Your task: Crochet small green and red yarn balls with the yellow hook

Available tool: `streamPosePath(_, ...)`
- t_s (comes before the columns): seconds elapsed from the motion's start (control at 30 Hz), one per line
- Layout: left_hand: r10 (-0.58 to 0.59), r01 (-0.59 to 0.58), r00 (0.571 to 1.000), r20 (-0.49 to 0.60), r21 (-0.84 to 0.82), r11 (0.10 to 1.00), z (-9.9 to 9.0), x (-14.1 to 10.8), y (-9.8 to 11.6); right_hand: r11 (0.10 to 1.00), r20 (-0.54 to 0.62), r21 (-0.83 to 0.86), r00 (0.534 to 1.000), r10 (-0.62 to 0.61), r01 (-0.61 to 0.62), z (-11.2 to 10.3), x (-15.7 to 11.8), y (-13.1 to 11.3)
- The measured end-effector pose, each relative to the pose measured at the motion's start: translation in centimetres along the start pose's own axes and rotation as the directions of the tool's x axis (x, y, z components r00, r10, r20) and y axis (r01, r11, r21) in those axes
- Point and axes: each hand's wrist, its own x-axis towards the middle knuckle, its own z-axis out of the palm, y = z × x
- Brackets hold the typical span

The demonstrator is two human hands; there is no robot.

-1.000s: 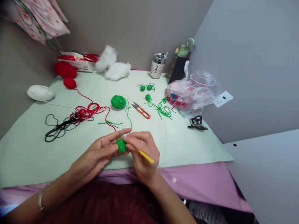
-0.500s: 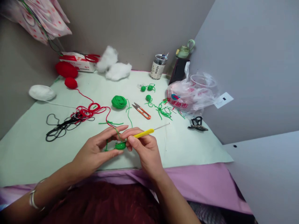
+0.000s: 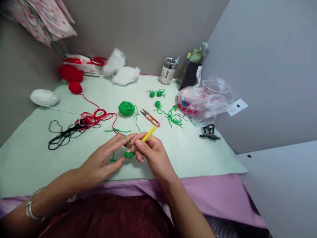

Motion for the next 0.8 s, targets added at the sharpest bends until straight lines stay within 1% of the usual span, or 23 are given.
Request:
streamPosePath(0.07,-0.024,0.025,0.999,0.041,-0.005,1.0,-0.5,0.1,0.1,1.0,0.005,-0.024,1.0,0.01,-0.01,-0.1,0.1,0.1)
streamPosePath(0.1,-0.04,0.039,0.998,0.043,0.014,0.999,-0.9,0.2,0.1,0.999,0.008,-0.034,1.0,0.018,-0.018,-0.2,0.2,0.2)
streamPosePath(0.2,-0.095,0.096,0.995,-0.009,0.107,0.99,-2.2,0.6,0.1,0.997,0.019,-0.067,0.999,0.043,-0.042,-0.4,0.3,0.3)
streamPosePath(0.23,-0.127,0.127,0.992,-0.005,0.108,0.986,-2.6,0.8,0.1,0.996,0.022,-0.075,0.999,0.043,-0.041,-0.5,0.4,0.2)
streamPosePath(0.27,-0.169,0.167,0.985,0.027,0.075,0.983,-3.0,0.9,0.1,0.996,0.023,-0.083,0.999,0.037,-0.035,-0.5,0.4,0.2)
streamPosePath(0.3,-0.22,0.219,0.971,0.089,0.015,0.976,-3.3,1.1,0.2,0.995,0.024,-0.094,0.999,0.029,-0.026,-0.6,0.4,0.2)
streamPosePath(0.37,-0.303,0.349,0.918,0.255,-0.16,0.923,-3.6,1.3,0.3,0.993,0.03,-0.117,1.0,0.008,-0.005,-0.6,0.5,0.1)
streamPosePath(0.43,-0.322,0.456,0.866,0.383,-0.339,0.823,-3.4,1.5,0.3,0.99,0.042,-0.14,0.999,0.001,0.005,-0.5,0.4,0.0)
streamPosePath(0.5,-0.306,0.504,0.848,0.432,-0.483,0.716,-2.9,1.7,0.1,0.987,0.053,-0.161,0.999,0.007,0.002,-0.3,0.4,-0.1)
streamPosePath(0.57,-0.306,0.513,0.854,0.422,-0.576,0.636,-2.3,1.9,-0.3,0.984,0.063,-0.178,0.998,0.021,-0.009,-0.2,0.4,-0.2)
streamPosePath(0.63,-0.321,0.504,0.863,0.39,-0.63,0.591,-1.8,2.0,-0.6,0.983,0.073,-0.184,0.996,0.043,-0.029,0.0,0.4,-0.3)
streamPosePath(0.7,-0.333,0.486,0.874,0.354,-0.654,0.58,-1.3,2.1,-0.8,0.982,0.07,-0.182,0.995,0.071,-0.057,0.2,0.5,-0.2)
streamPosePath(0.8,-0.376,0.467,0.882,0.284,-0.63,0.621,-0.5,2.2,-0.9,0.986,0.035,-0.147,0.995,0.089,-0.083,0.6,0.7,0.3)
